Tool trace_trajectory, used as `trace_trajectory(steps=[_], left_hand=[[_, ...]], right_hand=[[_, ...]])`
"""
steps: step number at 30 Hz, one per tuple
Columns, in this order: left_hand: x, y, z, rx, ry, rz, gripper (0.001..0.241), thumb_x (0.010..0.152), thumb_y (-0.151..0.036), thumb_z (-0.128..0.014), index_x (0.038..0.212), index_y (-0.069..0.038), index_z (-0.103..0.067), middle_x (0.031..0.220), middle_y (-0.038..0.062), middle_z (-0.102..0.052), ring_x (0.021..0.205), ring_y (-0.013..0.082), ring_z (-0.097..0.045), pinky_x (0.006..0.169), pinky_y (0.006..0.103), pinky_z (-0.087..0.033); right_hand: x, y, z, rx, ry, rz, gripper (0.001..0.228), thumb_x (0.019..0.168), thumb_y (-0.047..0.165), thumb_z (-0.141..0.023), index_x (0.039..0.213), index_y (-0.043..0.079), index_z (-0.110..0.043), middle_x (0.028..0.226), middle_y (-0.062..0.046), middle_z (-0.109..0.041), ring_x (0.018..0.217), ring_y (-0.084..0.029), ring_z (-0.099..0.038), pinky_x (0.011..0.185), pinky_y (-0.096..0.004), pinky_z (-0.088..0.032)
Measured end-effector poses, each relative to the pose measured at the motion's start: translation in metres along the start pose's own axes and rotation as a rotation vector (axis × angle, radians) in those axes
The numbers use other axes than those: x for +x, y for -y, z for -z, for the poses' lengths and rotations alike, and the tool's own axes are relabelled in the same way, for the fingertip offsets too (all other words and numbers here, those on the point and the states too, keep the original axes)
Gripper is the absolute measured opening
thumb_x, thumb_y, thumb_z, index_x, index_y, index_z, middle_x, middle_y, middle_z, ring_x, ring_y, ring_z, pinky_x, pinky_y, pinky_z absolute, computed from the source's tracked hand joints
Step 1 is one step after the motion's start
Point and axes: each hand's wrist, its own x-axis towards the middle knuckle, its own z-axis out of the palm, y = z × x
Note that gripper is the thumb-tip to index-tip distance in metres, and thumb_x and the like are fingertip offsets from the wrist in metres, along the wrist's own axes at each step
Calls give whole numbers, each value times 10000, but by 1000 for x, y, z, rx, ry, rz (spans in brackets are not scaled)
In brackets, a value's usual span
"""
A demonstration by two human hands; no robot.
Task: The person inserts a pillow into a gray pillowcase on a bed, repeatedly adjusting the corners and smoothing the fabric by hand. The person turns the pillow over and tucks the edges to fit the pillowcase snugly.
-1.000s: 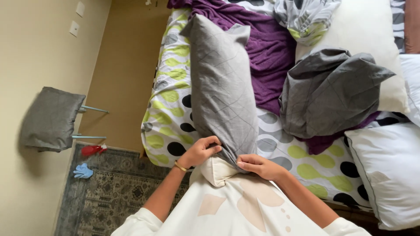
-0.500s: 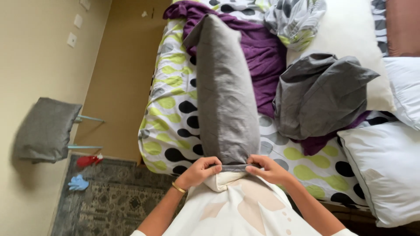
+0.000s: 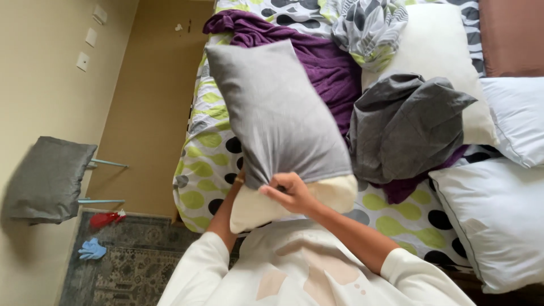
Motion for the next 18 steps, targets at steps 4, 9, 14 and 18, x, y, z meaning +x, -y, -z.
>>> trace_trajectory(steps=[4, 9, 14, 18], left_hand=[[67, 20, 35, 64, -39, -161, 654, 947, -473, -498, 1461, -71, -451, 1437, 185, -438, 1341, 323, -348, 1157, 507, -291], [159, 56, 69, 191, -46, -345, 474, 1009, -328, -429, 1345, -44, -602, 1284, 171, -596, 1216, 263, -455, 1101, 490, -348], [241, 130, 112, 306, -70, -403, 404, 981, -203, -450, 1272, -73, -698, 1236, 139, -694, 1204, 241, -553, 1118, 444, -384], [223, 124, 123, 746, -112, -360, 535, 866, -179, -609, 1398, -119, -622, 1388, 119, -637, 1354, 268, -549, 1184, 398, -406]], right_hand=[[60, 16, -10, -292, -124, 234, 344, 929, 186, -770, 657, 118, -569, 511, -58, -479, 454, -250, -463, 510, -320, -411], [103, -50, -1, -897, -92, 71, 438, 1031, 434, -596, 733, 132, -485, 543, -95, -493, 530, -369, -583, 527, -429, -470], [89, -168, 36, -1072, 22, -313, 389, 988, 485, -586, 846, 123, -611, 695, -176, -661, 700, -438, -701, 638, -525, -541], [84, -190, 48, -1116, 227, -359, 339, 987, 433, -593, 885, 115, -653, 757, -180, -719, 758, -428, -730, 698, -519, -564]])
